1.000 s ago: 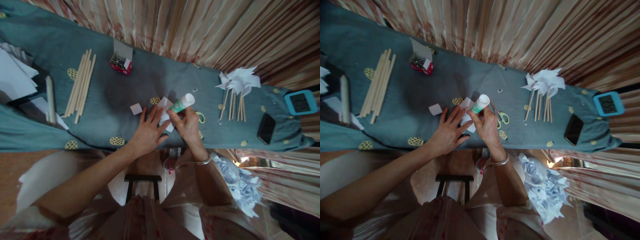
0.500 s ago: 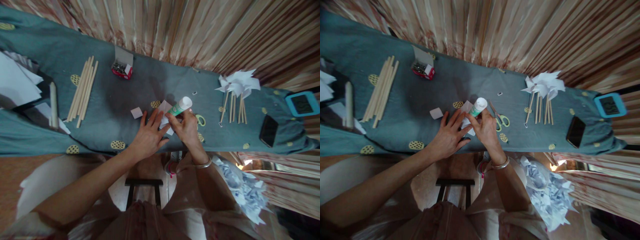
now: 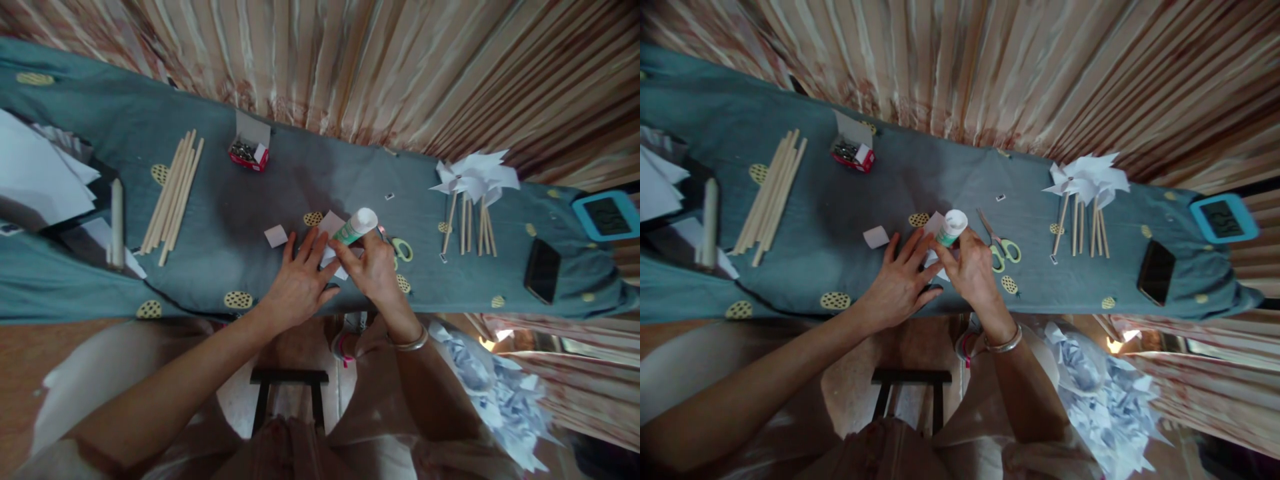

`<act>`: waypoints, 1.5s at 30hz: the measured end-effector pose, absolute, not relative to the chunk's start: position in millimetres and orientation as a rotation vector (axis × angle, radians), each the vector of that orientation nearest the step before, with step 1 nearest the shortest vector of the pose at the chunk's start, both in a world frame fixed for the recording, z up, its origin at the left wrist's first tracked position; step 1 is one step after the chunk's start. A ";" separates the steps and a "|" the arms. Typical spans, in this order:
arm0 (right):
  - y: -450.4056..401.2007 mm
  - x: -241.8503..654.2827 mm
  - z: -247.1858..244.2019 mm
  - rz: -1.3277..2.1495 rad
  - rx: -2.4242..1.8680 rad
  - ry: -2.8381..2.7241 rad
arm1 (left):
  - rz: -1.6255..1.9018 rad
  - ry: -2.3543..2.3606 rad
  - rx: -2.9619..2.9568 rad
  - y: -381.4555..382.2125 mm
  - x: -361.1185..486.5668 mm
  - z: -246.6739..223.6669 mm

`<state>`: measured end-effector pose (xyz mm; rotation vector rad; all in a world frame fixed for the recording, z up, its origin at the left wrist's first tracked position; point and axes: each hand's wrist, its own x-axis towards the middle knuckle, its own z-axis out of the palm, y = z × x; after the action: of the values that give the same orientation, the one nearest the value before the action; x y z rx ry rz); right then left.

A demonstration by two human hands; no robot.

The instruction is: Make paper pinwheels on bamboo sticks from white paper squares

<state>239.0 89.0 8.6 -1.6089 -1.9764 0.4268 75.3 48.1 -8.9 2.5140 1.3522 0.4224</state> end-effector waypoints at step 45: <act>80.9 253.1 3.2 0.380 -1.581 -1.964 | 0.420 1.366 2.563 48.1 71.4 -13.6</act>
<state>253.1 80.9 3.2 -1.5807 -1.9636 0.3805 71.4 48.1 -13.6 2.5634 1.3662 0.4201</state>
